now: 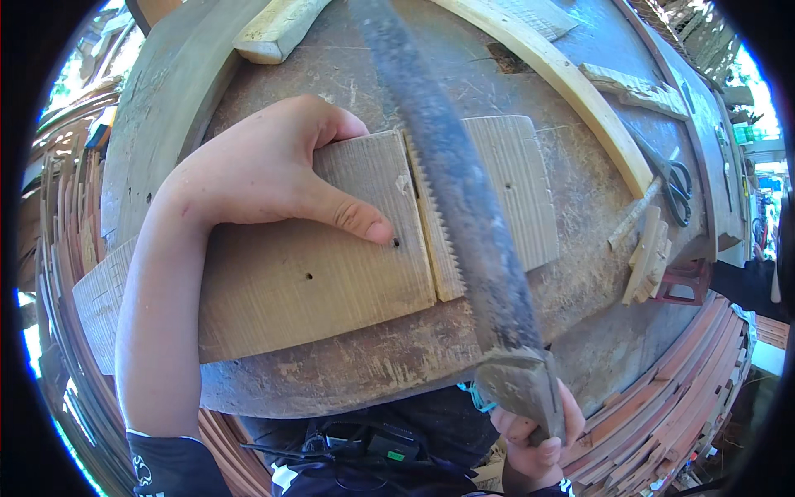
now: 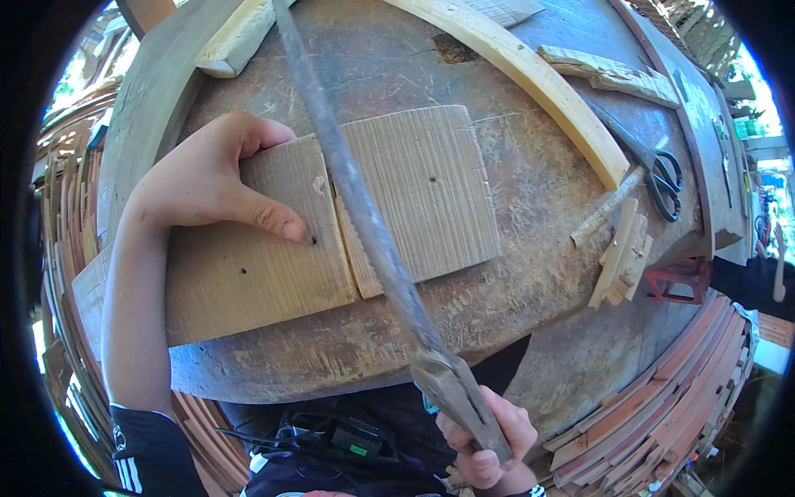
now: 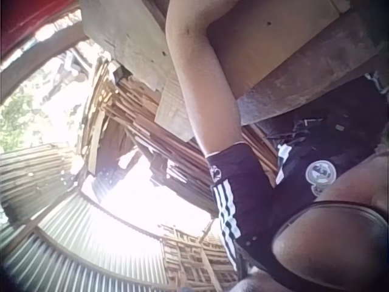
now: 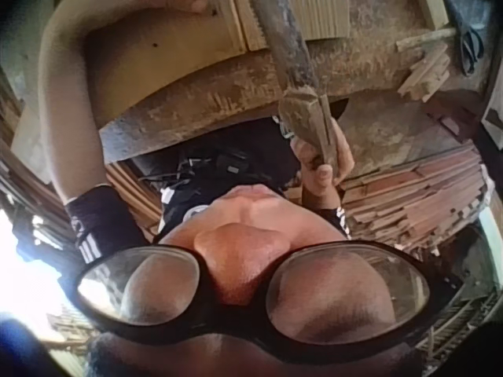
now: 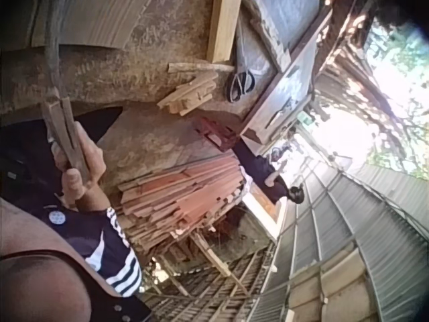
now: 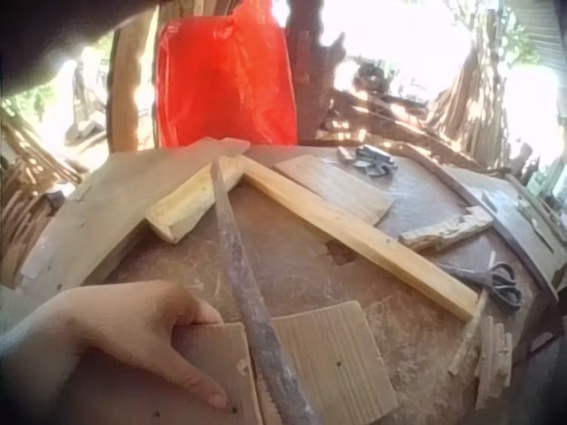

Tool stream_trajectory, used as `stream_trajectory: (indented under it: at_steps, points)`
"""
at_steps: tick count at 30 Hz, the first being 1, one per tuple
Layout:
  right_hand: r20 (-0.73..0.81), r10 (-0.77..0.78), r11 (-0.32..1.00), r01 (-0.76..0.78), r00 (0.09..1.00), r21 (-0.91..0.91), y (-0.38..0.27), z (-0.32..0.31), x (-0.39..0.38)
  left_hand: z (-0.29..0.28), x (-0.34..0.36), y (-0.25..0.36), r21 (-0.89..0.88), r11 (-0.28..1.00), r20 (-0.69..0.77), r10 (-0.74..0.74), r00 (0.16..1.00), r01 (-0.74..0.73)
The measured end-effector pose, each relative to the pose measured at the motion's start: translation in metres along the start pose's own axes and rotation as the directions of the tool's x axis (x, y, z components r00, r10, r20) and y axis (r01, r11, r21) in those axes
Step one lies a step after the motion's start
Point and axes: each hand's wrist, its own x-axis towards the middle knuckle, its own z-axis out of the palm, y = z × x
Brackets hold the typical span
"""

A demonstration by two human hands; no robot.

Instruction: Sawing a piece of wood and then sanding the edges with sandpaper.

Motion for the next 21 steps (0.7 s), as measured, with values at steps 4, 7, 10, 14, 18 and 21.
stream_trajectory:
  at_steps: [4,7,10,14,18,21]
  points:
    - [0.040,-0.099,0.992,0.102,0.994,-0.077,-0.004,0.009,0.003,0.008,0.002,0.000,0.132,0.988,-0.066,0.083,0.994,-0.074]
    - [0.063,-0.068,0.995,0.072,0.996,-0.064,-0.015,0.023,0.010,0.008,0.004,-0.008,0.360,0.920,-0.213,0.242,0.947,-0.154]
    - [0.032,0.011,0.998,-0.009,0.999,-0.060,-0.023,0.038,0.020,0.017,0.007,-0.003,0.377,0.922,-0.322,0.221,0.921,-0.090]
    - [0.047,-0.038,0.985,0.045,0.998,-0.164,-0.026,0.060,0.026,0.021,0.018,-0.009,0.453,0.885,-0.435,0.324,0.840,-0.106]
    - [-0.020,-0.075,0.972,0.069,0.997,-0.226,-0.022,0.049,0.001,0.021,0.022,-0.005,0.450,0.893,-0.523,0.240,0.818,0.025]
    - [0.043,-0.147,0.950,0.153,0.988,-0.271,-0.013,0.032,-0.029,0.019,0.017,-0.010,0.519,0.843,-0.447,0.408,0.796,-0.140]
